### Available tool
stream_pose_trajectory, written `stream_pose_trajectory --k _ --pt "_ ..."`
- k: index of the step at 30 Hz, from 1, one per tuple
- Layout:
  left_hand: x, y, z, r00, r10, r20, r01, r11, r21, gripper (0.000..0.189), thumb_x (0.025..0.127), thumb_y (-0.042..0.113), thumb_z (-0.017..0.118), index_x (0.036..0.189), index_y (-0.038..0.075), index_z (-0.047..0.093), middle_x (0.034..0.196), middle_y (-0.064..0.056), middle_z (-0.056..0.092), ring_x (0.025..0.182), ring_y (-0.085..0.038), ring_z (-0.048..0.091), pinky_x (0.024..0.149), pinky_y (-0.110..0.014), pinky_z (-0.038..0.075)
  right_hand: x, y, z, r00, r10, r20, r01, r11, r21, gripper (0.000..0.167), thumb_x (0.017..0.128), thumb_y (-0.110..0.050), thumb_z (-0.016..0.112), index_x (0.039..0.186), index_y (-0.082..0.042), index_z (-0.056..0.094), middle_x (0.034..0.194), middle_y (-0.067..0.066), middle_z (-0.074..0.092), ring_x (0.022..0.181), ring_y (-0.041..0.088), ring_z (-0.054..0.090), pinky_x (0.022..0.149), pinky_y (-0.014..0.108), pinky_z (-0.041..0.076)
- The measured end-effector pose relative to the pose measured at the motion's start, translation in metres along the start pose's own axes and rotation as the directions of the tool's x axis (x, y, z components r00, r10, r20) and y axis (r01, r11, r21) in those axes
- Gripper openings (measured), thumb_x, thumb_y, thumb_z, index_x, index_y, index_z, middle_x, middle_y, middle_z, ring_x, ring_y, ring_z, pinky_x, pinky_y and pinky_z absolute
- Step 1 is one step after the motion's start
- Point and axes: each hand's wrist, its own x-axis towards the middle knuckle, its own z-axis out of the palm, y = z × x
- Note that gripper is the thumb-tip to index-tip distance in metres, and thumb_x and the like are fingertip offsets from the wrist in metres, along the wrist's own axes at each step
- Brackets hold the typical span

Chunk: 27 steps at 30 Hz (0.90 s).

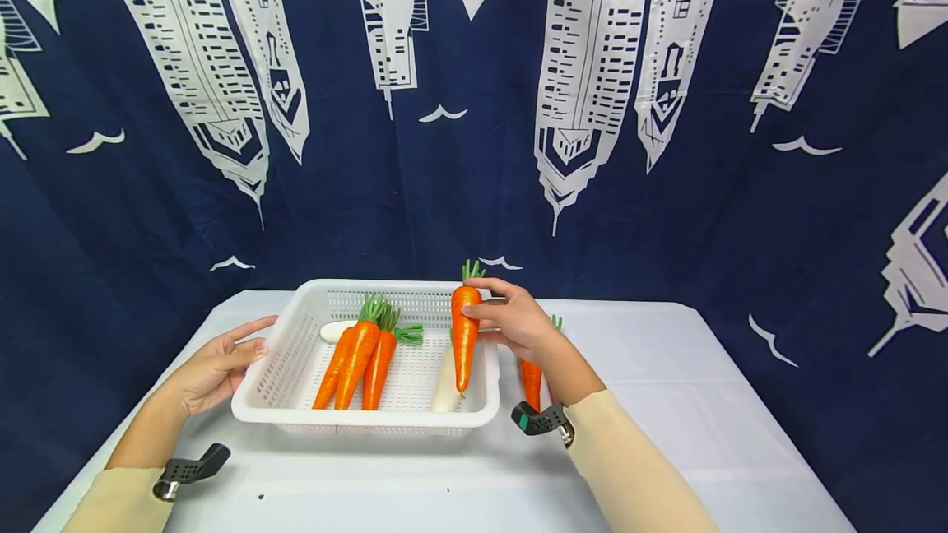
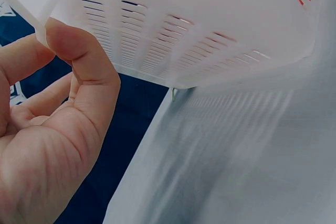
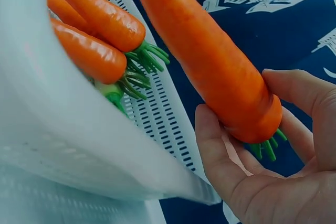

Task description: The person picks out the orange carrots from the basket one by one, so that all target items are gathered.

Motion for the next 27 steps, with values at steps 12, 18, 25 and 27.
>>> stream_pose_trajectory --k 12,18,25,27 --pt "-0.001 0.002 0.002 1.000 -0.020 -0.017 0.020 1.000 0.008 0.060 0.101 -0.008 0.051 0.155 0.010 0.029 0.119 0.002 0.073 0.105 -0.014 0.073 0.091 -0.036 0.061 -0.017 0.000 -0.023 0.998 -0.050 -0.042 0.049 0.999 -0.024 0.064 0.093 -0.007 0.073 0.151 -0.012 0.048 0.116 0.004 0.069 0.094 0.022 0.069 0.080 0.035 0.061" --pt "0.000 0.003 0.002 1.000 -0.020 -0.016 0.020 1.000 0.008 0.061 0.101 -0.008 0.051 0.155 0.009 0.028 0.118 0.002 0.073 0.104 -0.014 0.073 0.091 -0.036 0.061 -0.023 0.004 -0.035 0.995 -0.062 -0.074 0.059 0.997 -0.051 0.063 0.093 -0.013 0.076 0.150 -0.015 0.050 0.122 0.006 0.067 0.100 0.022 0.068 0.085 0.036 0.062" --pt "0.000 0.002 0.002 1.000 -0.012 -0.001 0.012 1.000 0.004 0.061 0.101 -0.009 0.049 0.155 0.008 0.026 0.117 0.002 0.073 0.104 -0.014 0.073 0.090 -0.036 0.061 -0.028 0.011 -0.046 0.993 -0.050 -0.103 0.041 0.995 -0.091 0.064 0.093 -0.016 0.076 0.151 -0.016 0.048 0.130 0.011 0.066 0.105 0.024 0.068 0.091 0.042 0.061" --pt "0.000 0.003 0.002 1.000 -0.015 -0.004 0.015 1.000 0.005 0.062 0.101 -0.009 0.049 0.156 0.007 0.024 0.117 0.002 0.073 0.104 -0.014 0.073 0.090 -0.036 0.061 -0.030 0.013 -0.049 0.992 -0.054 -0.111 0.042 0.993 -0.110 0.064 0.093 -0.017 0.076 0.151 -0.017 0.049 0.132 0.012 0.065 0.106 0.024 0.068 0.091 0.043 0.061"
